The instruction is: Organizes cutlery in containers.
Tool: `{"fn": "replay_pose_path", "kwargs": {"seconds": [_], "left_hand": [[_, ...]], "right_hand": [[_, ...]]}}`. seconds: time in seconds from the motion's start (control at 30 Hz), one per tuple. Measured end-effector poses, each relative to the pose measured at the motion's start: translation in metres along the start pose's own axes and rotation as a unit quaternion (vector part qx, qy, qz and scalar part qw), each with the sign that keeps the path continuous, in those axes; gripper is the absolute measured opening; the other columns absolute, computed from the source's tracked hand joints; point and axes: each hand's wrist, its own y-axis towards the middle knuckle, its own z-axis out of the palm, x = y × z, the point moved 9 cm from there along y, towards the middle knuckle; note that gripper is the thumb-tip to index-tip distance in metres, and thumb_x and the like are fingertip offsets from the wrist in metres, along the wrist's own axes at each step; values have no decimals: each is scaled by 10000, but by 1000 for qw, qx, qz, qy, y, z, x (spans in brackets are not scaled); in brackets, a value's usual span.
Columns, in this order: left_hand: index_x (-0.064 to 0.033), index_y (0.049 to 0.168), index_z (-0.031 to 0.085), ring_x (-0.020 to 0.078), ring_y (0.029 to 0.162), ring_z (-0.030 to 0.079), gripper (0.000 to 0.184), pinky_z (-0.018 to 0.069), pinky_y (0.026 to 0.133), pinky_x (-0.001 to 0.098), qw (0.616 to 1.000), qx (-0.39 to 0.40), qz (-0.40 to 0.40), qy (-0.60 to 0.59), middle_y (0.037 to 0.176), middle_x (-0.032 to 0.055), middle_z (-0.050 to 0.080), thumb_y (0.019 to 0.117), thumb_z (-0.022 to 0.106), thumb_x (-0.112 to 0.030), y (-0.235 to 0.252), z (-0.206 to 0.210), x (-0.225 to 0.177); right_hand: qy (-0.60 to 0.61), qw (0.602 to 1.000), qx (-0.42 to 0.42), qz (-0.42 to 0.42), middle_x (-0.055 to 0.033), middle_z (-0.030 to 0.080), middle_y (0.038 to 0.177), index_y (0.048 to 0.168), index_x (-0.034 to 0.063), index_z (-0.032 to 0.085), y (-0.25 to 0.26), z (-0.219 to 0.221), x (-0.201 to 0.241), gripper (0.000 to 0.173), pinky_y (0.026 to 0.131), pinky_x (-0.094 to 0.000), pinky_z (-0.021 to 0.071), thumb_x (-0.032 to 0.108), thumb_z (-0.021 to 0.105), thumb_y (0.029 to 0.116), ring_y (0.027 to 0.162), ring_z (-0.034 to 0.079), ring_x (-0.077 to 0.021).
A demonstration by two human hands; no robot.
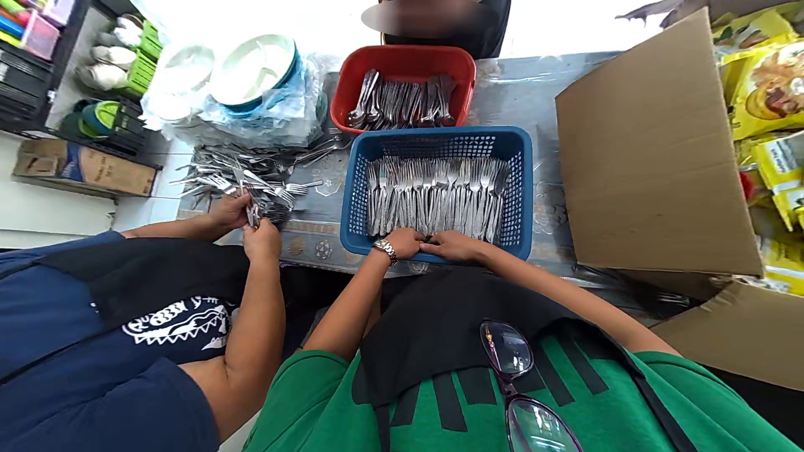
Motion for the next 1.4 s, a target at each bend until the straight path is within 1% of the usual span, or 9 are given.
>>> {"fn": "replay_pose_path", "kwargs": {"seconds": [0.13, 0.3, 0.47, 0.6, 0.7, 0.9, 1.1, 1.23, 1.4], "left_hand": [[-32, 1267, 704, 390, 1180, 643, 321, 459, 1036, 597, 999, -39, -15, -32, 1201, 232, 700, 1085, 472, -161, -3, -4, 5], [4, 1179, 723, 379, 1124, 662, 334, 476, 1006, 583, 997, -61, -18, -31, 1129, 235, 710, 1091, 471, -197, -2, -8, 8], [30, 1191, 704, 385, 1168, 640, 365, 454, 1034, 575, 998, -42, -42, -31, 1176, 254, 690, 1102, 450, -216, -8, -10, 4], [53, 1175, 695, 400, 1195, 619, 428, 440, 1038, 582, 998, -11, -66, -8, 1201, 272, 671, 1111, 424, -273, -7, -7, 6], [31, 1238, 683, 398, 1245, 602, 428, 423, 1071, 591, 998, -7, -66, -17, 1263, 268, 658, 1109, 422, -282, -6, -6, 7], [4, 1287, 676, 384, 1287, 587, 407, 408, 1106, 584, 996, -32, -67, -48, 1306, 253, 650, 1096, 446, -273, -9, -9, 5], [70, 1187, 676, 414, 1233, 595, 430, 423, 1052, 603, 995, -3, -92, -22, 1252, 292, 642, 1095, 443, -280, -12, -8, 3], [20, 1276, 671, 390, 1295, 577, 425, 408, 1100, 588, 997, -9, -79, -23, 1313, 260, 641, 1098, 423, -277, -9, -7, 5], [11, 1281, 674, 376, 1295, 582, 427, 411, 1102, 578, 996, -14, -83, -28, 1318, 250, 643, 1098, 423, -281, -10, -7, 4]], "right_hand": [[6, 1000, 3, -15, -265, 649, 1297, 1375, 15, 622, 3, 2, 0, 588, 1089, -612, 403, 481, 380, 1111, 1258, 597, -398], [19, 1000, 2, -11, -260, 623, 1353, 1425, 22, 583, -1, 0, 4, 561, 1120, -590, 382, 451, 396, 1114, 1304, 571, -383], [22, 999, -4, -28, -239, 614, 1383, 1422, 18, 585, -1, -2, 6, 535, 1143, -554, 374, 422, 419, 1113, 1327, 563, -349], [-5, 1000, 12, -16, -271, 632, 1313, 1343, -22, 625, 1, 0, 2, 588, 1095, -579, 393, 453, 359, 1121, 1263, 587, -380], [3, 1000, 13, -17, -251, 576, 1438, 1469, 18, 540, 1, 1, 3, 588, 1168, -571, 344, 458, 366, 1119, 1381, 522, -367], [16, 999, 0, -30, -246, 576, 1440, 1480, 24, 528, 4, 0, 3, 566, 1169, -568, 351, 437, 400, 1115, 1375, 529, -363], [-21, 1000, -3, -1, -276, 656, 1222, 1263, -43, 654, 2, -2, -1, 589, 1037, -584, 427, 460, 386, 1114, 1175, 618, -386], [-15, 1000, -14, 3, -266, 626, 1334, 1396, -11, 582, 3, -2, -2, 587, 1110, -582, 398, 469, 411, 1104, 1288, 581, -386], [-14, 1000, -13, 4, -258, 628, 1338, 1397, -5, 586, 2, -2, -3, 577, 1111, -571, 402, 463, 414, 1105, 1288, 583, -375]]}}
